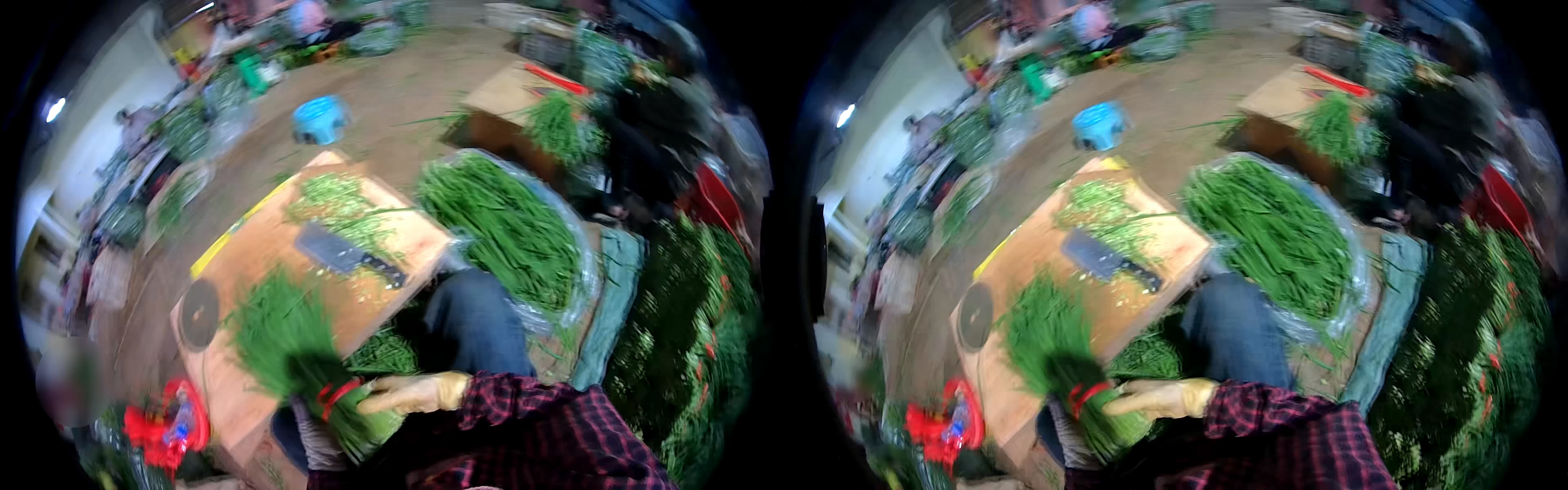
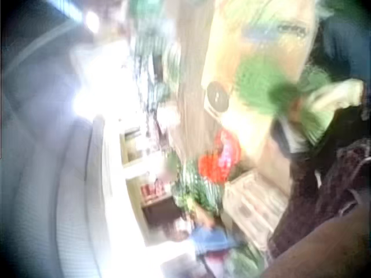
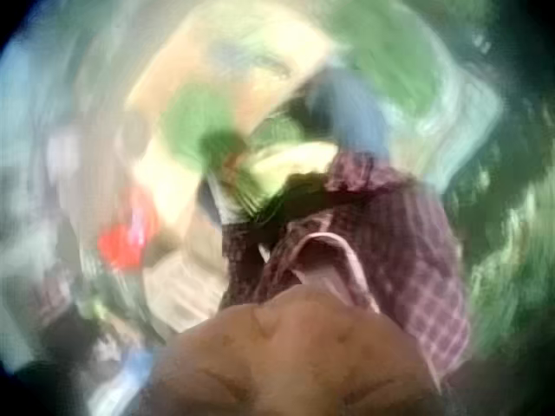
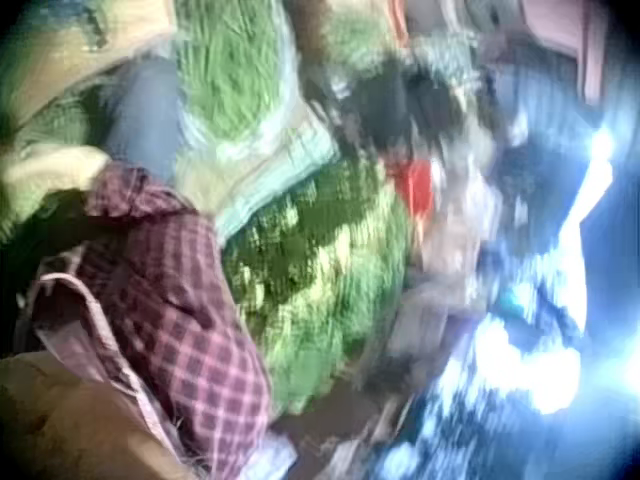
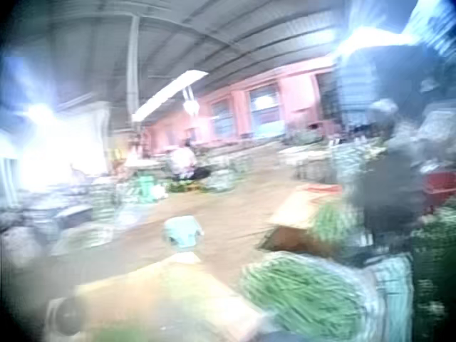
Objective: The person gathers green onions from a large pile, trims the ends with a knife, aligns the stalks, and ties them into bundles using red rubber bands. The person places the finished bundles on a wooden table.
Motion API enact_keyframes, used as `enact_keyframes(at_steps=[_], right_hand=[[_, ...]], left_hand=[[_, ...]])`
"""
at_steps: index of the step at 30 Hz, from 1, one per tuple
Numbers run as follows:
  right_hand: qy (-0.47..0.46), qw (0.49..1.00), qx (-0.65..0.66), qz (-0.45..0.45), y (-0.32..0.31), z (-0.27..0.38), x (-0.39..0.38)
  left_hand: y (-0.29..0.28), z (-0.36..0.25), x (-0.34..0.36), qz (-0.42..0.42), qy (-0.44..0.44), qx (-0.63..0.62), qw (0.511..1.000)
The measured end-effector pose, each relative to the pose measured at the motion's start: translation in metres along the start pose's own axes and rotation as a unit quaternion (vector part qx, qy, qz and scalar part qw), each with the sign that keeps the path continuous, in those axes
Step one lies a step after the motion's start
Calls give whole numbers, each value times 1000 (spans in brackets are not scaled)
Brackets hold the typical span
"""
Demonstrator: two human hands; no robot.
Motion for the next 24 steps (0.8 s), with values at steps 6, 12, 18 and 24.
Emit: enact_keyframes(at_steps=[6, 12, 18, 24], right_hand=[[-79, 961, -230, -132, -2, 5, -8], [-328, 929, -171, 8, 31, 27, -32], [-359, 912, -33, -196, 27, 9, -168], [-490, 644, -55, -585, 121, -30, -406]], left_hand=[[-7, 16, 16, 56, -142, 44, 987], [-3, 26, 41, 94, -205, 105, 969], [-8, 49, 73, 203, -225, 94, 948], [22, 69, 49, 311, -328, 149, 879]])
Point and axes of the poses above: each hand's wrist, its own x-axis towards the middle knuckle, its own y-axis out of the palm, z = x × y, the point moved 6 cm from there along x, towards the middle knuckle, and after that the axes turned 15 degrees about z, right-handed, at the moved point
